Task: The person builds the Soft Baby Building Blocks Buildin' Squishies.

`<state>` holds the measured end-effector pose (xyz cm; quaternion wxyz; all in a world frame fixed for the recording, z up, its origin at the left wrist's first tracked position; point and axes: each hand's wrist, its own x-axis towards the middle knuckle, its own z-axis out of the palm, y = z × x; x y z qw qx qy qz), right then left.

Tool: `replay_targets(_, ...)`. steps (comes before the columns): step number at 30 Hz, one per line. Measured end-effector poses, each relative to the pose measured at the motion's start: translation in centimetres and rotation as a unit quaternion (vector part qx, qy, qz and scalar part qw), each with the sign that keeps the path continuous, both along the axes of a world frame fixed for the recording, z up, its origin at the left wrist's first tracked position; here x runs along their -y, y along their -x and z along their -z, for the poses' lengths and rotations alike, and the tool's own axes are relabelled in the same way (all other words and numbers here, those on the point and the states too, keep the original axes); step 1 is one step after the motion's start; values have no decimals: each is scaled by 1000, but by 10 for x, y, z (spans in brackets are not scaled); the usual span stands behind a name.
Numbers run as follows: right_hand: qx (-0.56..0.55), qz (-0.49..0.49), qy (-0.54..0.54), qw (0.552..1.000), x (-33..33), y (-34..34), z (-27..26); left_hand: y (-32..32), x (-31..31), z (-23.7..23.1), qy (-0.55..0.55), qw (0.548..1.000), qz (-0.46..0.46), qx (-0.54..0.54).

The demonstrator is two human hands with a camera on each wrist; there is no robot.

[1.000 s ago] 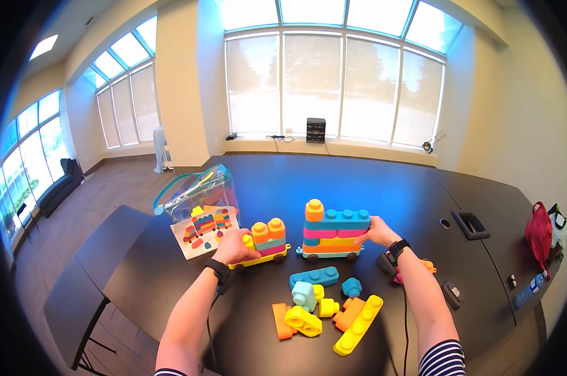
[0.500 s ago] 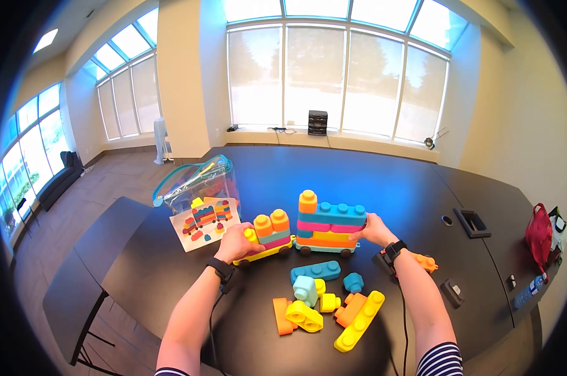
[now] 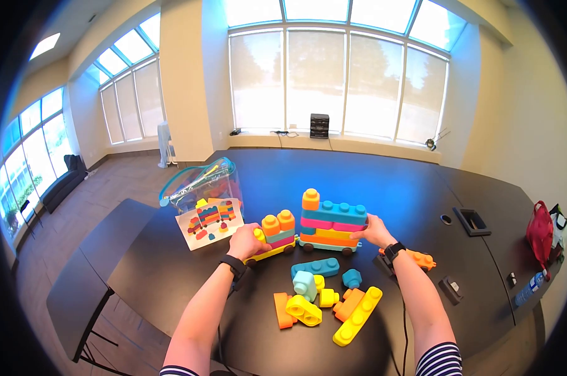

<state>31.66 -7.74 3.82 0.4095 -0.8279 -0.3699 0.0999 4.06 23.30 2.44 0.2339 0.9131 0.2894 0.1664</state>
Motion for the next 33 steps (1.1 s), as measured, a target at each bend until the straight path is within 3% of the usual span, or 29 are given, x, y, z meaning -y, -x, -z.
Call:
replay_targets(4,-2,10,-7,1000,13,3,-1,7,-1,-5,43,998,45,-1)
replay_targets(7,44,35,54,997,48,-6,-11,21,-12,5,-23,992,43,117)
replay_targets(10,78,47,144,985,93,-20,-26,65,-2,-13,-30,985,28,167)
replay_targets(14,93,85,256,958,153,-27,-28,124,8,-3,56,976,19,211)
replay_targets(15,84,87,280,952,164,-31,-26,138,20,-3,118,972,-14,204)
replay_targets(18,42,101,346,932,184,-24,-27,168,52,-6,157,976,-8,151)
replay_targets(20,31,105,363,925,188,-20,-22,177,90,-13,115,984,23,132)
replay_targets(21,37,104,361,926,190,-18,-17,177,102,-8,36,984,86,148)
replay_targets(23,43,104,351,930,192,-23,0,170,143,-12,-83,967,184,154)
replay_targets(24,69,106,353,927,193,-25,9,166,169,-20,-84,963,213,143)
replay_targets(27,125,116,346,923,193,-27,26,152,231,-19,-201,924,321,48)
replay_targets(30,131,186,327,917,194,-13,21,140,277,6,-236,869,434,-26)
replay_targets(33,123,218,215,944,206,-10,19,127,291,30,-274,846,451,-71)
